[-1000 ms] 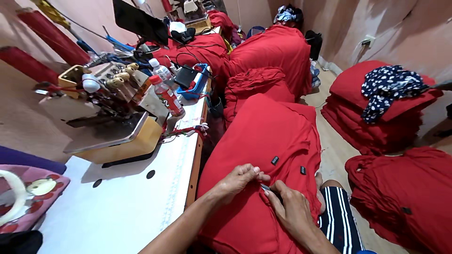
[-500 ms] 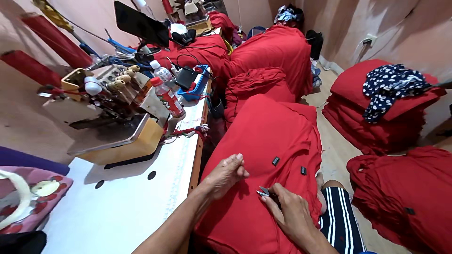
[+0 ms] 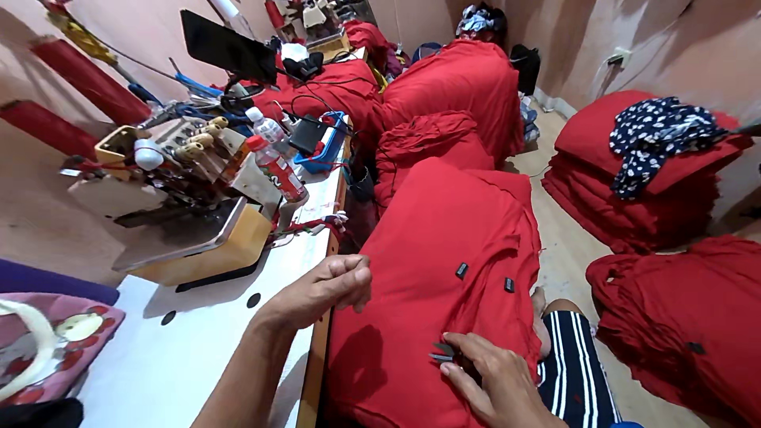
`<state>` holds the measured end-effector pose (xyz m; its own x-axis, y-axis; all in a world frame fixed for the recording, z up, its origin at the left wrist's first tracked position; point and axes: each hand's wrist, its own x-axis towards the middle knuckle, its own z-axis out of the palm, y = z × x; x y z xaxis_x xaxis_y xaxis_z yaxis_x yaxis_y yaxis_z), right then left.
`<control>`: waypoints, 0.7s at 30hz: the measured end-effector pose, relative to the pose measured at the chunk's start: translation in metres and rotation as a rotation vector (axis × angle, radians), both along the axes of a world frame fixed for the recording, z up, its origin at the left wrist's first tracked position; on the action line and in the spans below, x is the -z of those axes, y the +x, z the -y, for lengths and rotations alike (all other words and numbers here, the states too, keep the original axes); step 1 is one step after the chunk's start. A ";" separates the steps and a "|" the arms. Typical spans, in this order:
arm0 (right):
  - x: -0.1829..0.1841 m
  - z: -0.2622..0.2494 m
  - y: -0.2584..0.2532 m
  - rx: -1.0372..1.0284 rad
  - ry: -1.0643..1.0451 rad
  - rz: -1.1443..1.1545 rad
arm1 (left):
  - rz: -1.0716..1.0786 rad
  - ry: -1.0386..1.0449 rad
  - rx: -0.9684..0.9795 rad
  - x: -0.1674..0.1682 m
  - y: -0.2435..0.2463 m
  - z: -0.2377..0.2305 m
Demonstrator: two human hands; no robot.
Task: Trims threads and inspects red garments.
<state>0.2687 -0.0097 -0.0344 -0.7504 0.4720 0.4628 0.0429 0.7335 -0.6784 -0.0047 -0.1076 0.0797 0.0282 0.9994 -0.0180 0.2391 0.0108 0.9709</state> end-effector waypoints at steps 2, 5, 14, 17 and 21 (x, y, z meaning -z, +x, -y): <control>0.000 -0.002 0.001 -0.025 -0.012 -0.003 | -0.085 -0.067 0.158 -0.011 -0.010 0.010; 0.002 -0.010 0.002 -0.064 -0.133 -0.082 | -0.371 -0.179 0.434 -0.030 -0.007 0.028; -0.036 -0.053 0.039 0.204 -0.630 -0.365 | -0.704 0.086 0.235 -0.003 0.060 0.005; -0.034 -0.059 0.055 0.241 -0.644 -0.352 | -0.665 0.046 0.111 0.021 0.104 -0.016; -0.024 -0.058 0.069 0.285 -0.693 -0.298 | -0.700 -0.080 0.049 0.038 0.145 -0.018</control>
